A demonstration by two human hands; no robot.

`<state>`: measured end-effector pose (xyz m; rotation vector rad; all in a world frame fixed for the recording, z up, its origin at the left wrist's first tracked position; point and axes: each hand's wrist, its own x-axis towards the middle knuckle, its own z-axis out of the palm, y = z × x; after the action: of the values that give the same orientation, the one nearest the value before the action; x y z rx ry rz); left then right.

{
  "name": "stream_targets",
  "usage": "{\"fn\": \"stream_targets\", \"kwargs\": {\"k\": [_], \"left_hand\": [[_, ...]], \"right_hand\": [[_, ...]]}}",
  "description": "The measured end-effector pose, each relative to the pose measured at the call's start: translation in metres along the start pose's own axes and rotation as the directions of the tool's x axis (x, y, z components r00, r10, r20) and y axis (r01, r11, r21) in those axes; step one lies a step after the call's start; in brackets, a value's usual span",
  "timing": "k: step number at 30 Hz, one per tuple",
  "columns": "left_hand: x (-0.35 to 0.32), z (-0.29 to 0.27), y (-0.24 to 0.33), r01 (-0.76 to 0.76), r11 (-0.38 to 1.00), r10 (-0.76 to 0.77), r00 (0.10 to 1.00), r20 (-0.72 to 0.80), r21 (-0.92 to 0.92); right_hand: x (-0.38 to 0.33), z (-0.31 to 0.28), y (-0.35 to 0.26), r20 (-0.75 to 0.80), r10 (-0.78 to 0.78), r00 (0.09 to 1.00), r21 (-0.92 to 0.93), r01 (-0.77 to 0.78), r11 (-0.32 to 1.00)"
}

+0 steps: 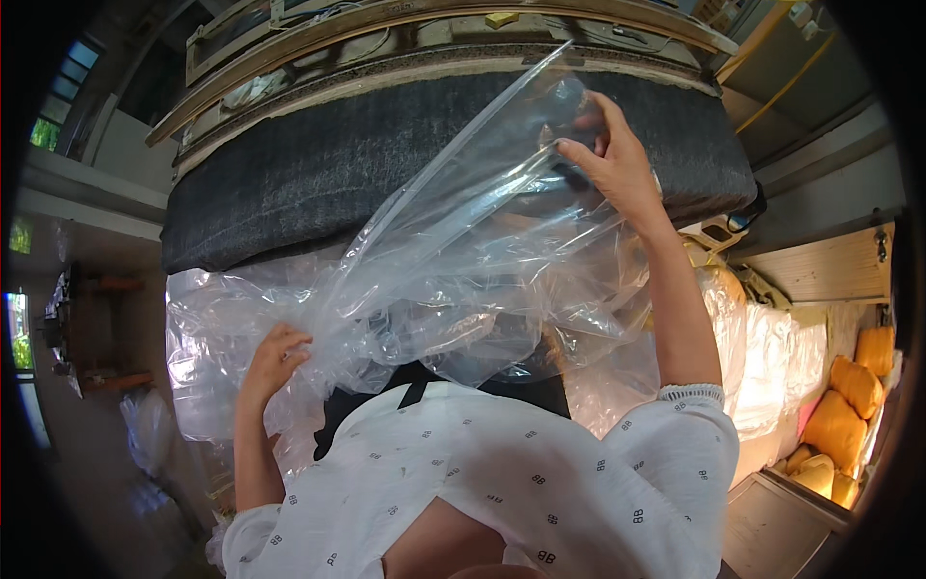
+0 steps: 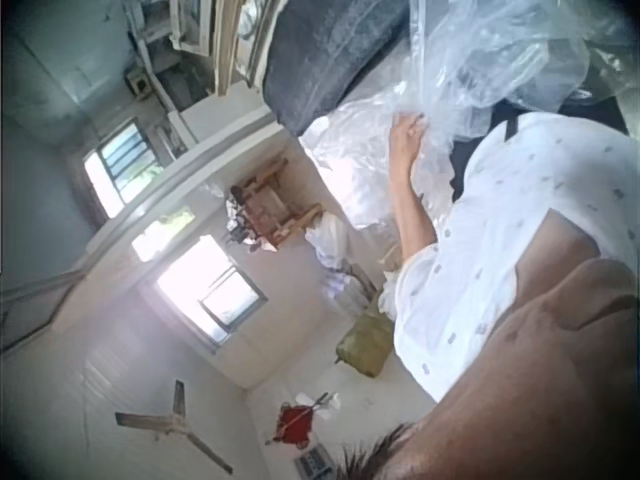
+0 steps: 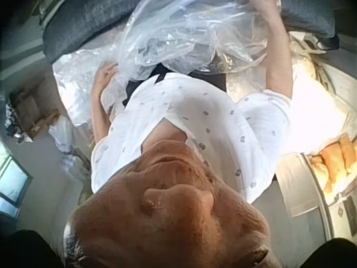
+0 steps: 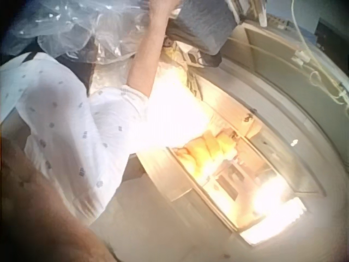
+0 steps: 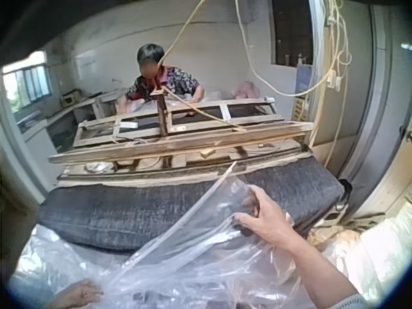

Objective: Wrapping a large curved object, possibly furniture or an industrial part, in clear plastic film.

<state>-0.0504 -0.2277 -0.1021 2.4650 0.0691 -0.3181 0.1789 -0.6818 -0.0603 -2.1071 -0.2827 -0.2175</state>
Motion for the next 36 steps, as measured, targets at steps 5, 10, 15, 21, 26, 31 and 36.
{"fn": "stream_targets", "kwargs": {"k": [5, 10, 15, 21, 26, 31, 36], "left_hand": [[0.061, -0.071, 0.078, 0.129, 0.948, -0.198, 0.955, 0.222, 0.292], [0.159, -0.052, 0.231, -0.548, 0.831, 0.552, 0.834, 0.023, -0.096], [0.198, 0.013, 0.343, -0.631, 0.541, 0.835, 0.480, 0.268, -0.556], [0.201, 0.026, 0.397, -0.546, 0.643, 0.743, 0.614, 0.266, -0.536], [0.181, 0.022, 0.414, -0.700, 0.603, 0.790, 0.590, 0.166, -0.382], [0.182, 0.017, 0.416, -0.719, 0.568, 0.810, 0.576, 0.113, -0.400], [0.167, 0.008, 0.425, -0.729, 0.581, 0.797, 0.600, 0.071, -0.363]], "right_hand": [[-0.013, -0.016, 0.009, -0.043, -0.051, 0.998, 0.148, 0.057, 0.987], [-0.039, -0.039, -0.003, -0.113, -0.090, 0.990, 0.289, 0.119, 0.950], [-0.057, -0.052, -0.019, -0.133, -0.068, 0.989, 0.304, 0.106, 0.947], [-0.067, -0.081, -0.013, -0.038, -0.022, 0.999, 0.143, 0.027, 0.989], [-0.047, -0.104, -0.042, -0.263, -0.206, 0.942, 0.111, 0.242, 0.964], [-0.035, -0.112, -0.058, -0.075, -0.120, 0.990, 0.457, 0.141, 0.878], [-0.041, -0.101, -0.062, -0.223, -0.128, 0.966, 0.405, 0.211, 0.890]]}}
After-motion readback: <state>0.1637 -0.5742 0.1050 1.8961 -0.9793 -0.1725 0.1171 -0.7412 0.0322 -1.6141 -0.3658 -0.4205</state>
